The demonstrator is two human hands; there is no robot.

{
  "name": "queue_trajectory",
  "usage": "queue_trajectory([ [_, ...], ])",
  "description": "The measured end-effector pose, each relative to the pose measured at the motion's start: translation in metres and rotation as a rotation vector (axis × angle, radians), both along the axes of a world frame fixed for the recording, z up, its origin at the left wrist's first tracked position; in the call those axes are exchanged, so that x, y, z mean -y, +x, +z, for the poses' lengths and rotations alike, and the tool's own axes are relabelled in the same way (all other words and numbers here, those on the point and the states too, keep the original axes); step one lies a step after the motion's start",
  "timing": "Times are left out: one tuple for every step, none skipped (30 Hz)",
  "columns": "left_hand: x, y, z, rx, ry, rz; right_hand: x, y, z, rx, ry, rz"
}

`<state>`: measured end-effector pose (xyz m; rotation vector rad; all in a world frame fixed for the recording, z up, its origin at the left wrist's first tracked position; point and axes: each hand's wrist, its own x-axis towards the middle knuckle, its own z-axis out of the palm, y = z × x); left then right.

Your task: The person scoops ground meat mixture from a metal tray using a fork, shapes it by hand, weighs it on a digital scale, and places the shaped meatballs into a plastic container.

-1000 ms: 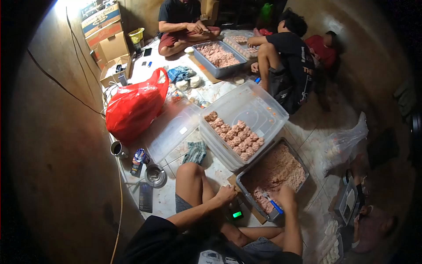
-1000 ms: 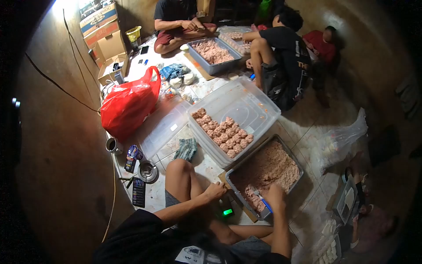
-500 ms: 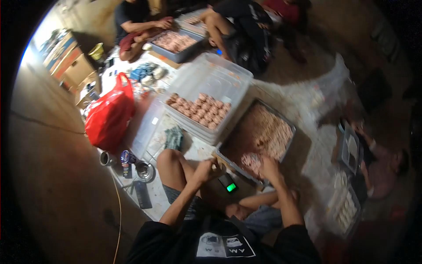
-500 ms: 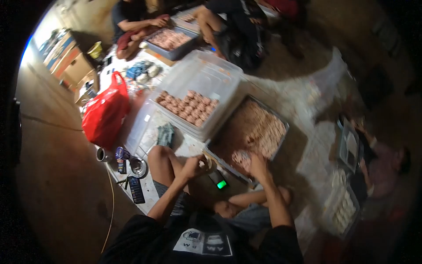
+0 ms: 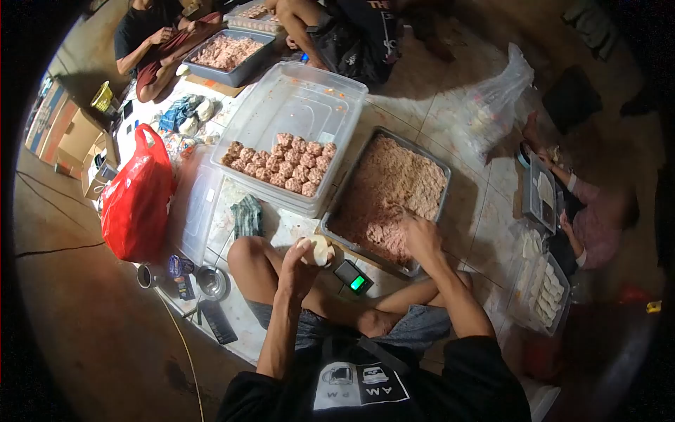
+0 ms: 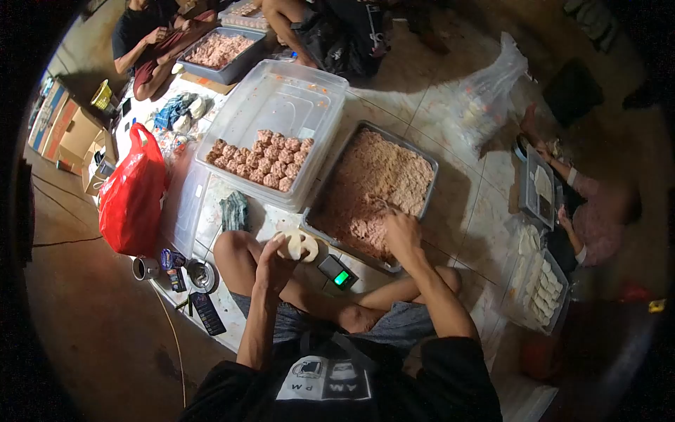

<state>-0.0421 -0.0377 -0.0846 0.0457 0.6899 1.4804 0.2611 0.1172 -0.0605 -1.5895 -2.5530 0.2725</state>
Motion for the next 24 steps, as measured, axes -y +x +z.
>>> queue_trajectory([
  [0.005, -0.007, 0.002, -0.004, 0.012, -0.018, 0.002, -0.002, 0.032, -0.021, -0.049, -0.032],
  [0.012, -0.014, 0.008, -0.009, 0.024, -0.037, 0.002, -0.004, 0.049, -0.043, -0.098, -0.063],
  [0.015, -0.02, 0.012, -0.015, 0.037, -0.055, 0.0, -0.005, 0.047, -0.034, -0.062, -0.077],
  [0.014, -0.021, 0.013, 0.037, 0.048, -0.021, -0.001, -0.006, 0.044, -0.023, -0.028, -0.093],
  [0.008, -0.018, 0.013, 0.079, 0.038, -0.002, -0.003, -0.008, 0.041, -0.012, 0.005, -0.111],
  [-0.001, -0.011, 0.014, 0.123, 0.028, 0.017, -0.009, -0.019, 0.028, -0.039, -0.126, -0.191],
  [-0.005, -0.004, 0.014, 0.169, 0.015, 0.034, -0.01, -0.025, -0.008, -0.094, -0.088, -0.116],
  [-0.009, 0.001, 0.002, 0.248, 0.038, -0.026, -0.002, -0.037, -0.034, -0.057, -0.153, -0.049],
  [-0.013, 0.004, -0.003, 0.285, 0.01, -0.093, 0.006, -0.053, -0.049, -0.02, -0.213, 0.021],
  [-0.013, 0.004, 0.008, 0.269, -0.032, -0.061, 0.019, -0.067, -0.049, -0.122, -0.167, 0.034],
  [-0.011, 0.002, 0.017, 0.251, -0.079, -0.028, 0.03, -0.078, -0.041, -0.225, -0.126, 0.047],
  [-0.004, -0.011, 0.009, 0.212, -0.055, 0.011, 0.021, -0.089, -0.031, -0.243, -0.335, -0.17],
  [0.01, -0.027, -0.001, 0.177, -0.039, 0.057, 0.019, -0.086, -0.018, -0.072, -0.148, -0.116],
  [0.019, -0.042, 0.003, 0.205, -0.064, 0.134, 0.014, -0.076, -0.009, -0.055, -0.064, -0.091],
  [0.027, -0.055, 0.0, 0.152, -0.015, 0.228, 0.009, -0.064, -0.005, -0.04, 0.017, -0.069],
  [0.032, -0.066, 0.0, 0.105, -0.008, 0.27, -0.001, -0.053, -0.008, -0.006, -0.011, -0.034],
  [0.034, -0.073, 0.003, 0.057, 0.002, 0.304, -0.011, -0.049, -0.011, 0.027, -0.036, -0.005],
  [0.03, -0.072, 0.006, 0.062, -0.036, 0.285, -0.01, -0.064, 0.012, 0.088, -0.134, 0.017],
  [0.023, -0.066, 0.01, 0.066, -0.071, 0.267, -0.012, -0.07, 0.007, 0.144, -0.144, 0.074],
  [0.017, -0.058, 0.013, 0.068, -0.102, 0.249, -0.013, -0.075, 0.0, 0.198, -0.151, 0.134],
  [0.01, -0.046, 0.011, 0.04, -0.09, 0.178, -0.014, -0.077, -0.007, 0.248, -0.151, 0.194],
  [0.002, -0.029, 0.005, 0.012, -0.13, 0.127, -0.015, -0.075, -0.014, 0.266, -0.113, 0.227],
  [-0.009, -0.012, -0.002, -0.015, -0.163, 0.079, -0.017, -0.073, -0.014, 0.28, -0.124, 0.243],
  [-0.017, 0.004, -0.012, 0.09, -0.122, 0.051, -0.017, -0.069, -0.013, 0.297, -0.136, 0.264],
])
